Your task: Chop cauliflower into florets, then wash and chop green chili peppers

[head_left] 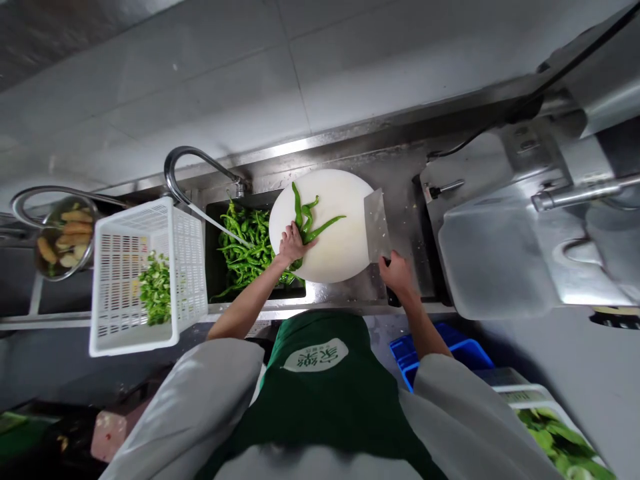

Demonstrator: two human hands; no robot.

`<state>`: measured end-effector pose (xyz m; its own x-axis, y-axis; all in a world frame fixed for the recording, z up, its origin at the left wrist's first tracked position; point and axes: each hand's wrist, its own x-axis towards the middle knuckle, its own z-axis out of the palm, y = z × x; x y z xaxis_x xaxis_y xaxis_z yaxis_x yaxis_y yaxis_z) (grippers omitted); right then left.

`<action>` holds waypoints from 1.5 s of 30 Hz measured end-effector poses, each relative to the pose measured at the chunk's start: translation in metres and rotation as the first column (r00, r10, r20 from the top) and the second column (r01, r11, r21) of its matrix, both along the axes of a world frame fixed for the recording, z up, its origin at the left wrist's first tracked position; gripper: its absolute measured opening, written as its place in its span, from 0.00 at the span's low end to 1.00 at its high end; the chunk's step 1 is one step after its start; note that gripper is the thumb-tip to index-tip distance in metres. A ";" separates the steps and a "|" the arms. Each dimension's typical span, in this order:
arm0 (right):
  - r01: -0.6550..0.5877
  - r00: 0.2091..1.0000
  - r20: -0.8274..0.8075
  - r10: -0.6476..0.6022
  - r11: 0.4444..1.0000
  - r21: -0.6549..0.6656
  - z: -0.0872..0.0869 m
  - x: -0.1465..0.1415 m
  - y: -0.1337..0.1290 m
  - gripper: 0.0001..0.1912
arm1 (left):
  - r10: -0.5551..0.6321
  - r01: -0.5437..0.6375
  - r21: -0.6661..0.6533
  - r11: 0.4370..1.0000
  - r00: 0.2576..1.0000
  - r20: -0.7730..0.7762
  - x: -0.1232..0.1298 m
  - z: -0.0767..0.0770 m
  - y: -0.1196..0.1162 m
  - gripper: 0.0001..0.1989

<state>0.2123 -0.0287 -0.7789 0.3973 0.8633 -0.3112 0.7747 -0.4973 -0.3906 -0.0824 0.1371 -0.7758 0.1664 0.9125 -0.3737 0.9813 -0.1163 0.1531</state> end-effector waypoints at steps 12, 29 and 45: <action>0.023 0.999 -0.035 -0.024 0.999 -0.022 0.004 -0.002 0.001 0.15 | -0.035 0.015 0.151 0.988 0.991 0.132 0.036 -0.003 0.022 0.33; 0.010 0.999 -0.050 -0.011 1.000 -0.028 0.002 0.000 -0.001 0.15 | -0.930 0.929 0.060 0.366 0.367 -0.016 0.014 0.025 0.110 0.23; 0.039 0.996 -0.078 -0.045 0.996 -0.076 0.007 -0.002 0.002 0.16 | -0.816 0.784 0.232 0.575 0.529 0.235 0.069 0.010 0.039 0.18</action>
